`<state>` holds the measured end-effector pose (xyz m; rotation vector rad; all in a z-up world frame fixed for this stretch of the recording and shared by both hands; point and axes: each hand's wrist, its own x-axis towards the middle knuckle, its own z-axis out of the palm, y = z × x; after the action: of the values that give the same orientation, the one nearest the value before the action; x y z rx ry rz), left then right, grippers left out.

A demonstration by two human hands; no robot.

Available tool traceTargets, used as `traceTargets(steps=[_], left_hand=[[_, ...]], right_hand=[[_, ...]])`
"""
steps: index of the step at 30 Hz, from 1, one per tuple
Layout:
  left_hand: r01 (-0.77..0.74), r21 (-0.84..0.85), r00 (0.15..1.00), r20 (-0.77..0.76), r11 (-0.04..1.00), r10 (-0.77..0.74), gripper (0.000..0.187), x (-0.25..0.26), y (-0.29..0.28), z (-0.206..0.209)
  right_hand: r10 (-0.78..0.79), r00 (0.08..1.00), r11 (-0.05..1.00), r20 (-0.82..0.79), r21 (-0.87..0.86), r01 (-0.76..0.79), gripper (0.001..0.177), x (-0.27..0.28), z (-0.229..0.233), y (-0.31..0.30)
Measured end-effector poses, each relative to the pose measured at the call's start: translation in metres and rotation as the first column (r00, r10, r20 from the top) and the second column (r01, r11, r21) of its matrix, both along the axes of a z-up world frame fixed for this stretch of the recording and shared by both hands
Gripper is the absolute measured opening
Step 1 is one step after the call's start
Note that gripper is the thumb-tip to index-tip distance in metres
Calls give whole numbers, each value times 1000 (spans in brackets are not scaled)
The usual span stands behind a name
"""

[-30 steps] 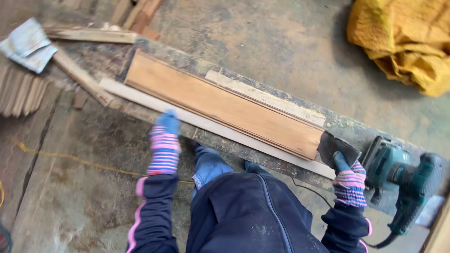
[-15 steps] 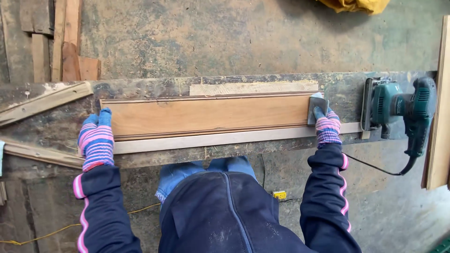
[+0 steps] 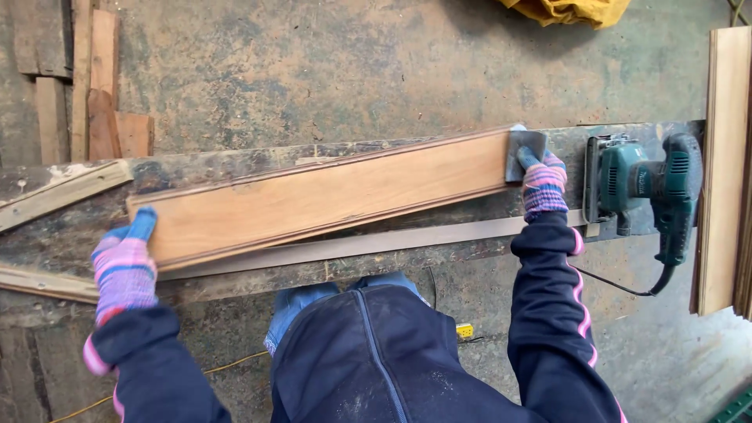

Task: Hand sanding a wooden plank with sandpaper on a workbench.

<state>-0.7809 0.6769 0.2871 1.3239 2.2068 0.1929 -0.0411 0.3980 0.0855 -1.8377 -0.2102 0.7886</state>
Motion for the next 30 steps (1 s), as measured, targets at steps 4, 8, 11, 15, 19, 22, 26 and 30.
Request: traceTargets(steps=[4, 8, 11, 15, 19, 22, 26, 30], left_hand=[[-97, -14, 994, 45, 995, 97, 67, -11, -50, 22], [46, -126, 990, -130, 991, -63, 76, -94, -101, -35], [-63, -102, 871, -492, 993, 4, 72, -5, -113, 31], [189, 21, 761, -635, 982, -133, 85, 39, -105, 1], [667, 54, 613, -605, 743, -507, 98, 131, -108, -22], [795, 134, 545, -586, 592, -599, 101, 152, -108, -35], [786, 85, 534, -594, 613, -602, 98, 160, -108, -30], [787, 119, 555, -566, 605, -610, 102, 165, -107, -26]], right_hand=[[49, 988, 993, -145, 113, -33, 29, 9, -11, 29], [241, 967, 970, -81, 37, -239, 28, -23, 22, 52], [382, 910, 911, 158, -232, -342, 28, -38, 70, 57], [-91, 994, 797, -62, 594, 110, 46, -41, 55, 40], [316, 22, 939, 949, -316, 134, 47, -101, 49, 30], [570, 189, 797, 800, -594, 111, 54, -172, 63, 55], [795, 9, 541, 606, -702, -463, 76, -307, 71, 87], [490, 156, 507, 857, -134, -852, 67, -384, 88, 98]])
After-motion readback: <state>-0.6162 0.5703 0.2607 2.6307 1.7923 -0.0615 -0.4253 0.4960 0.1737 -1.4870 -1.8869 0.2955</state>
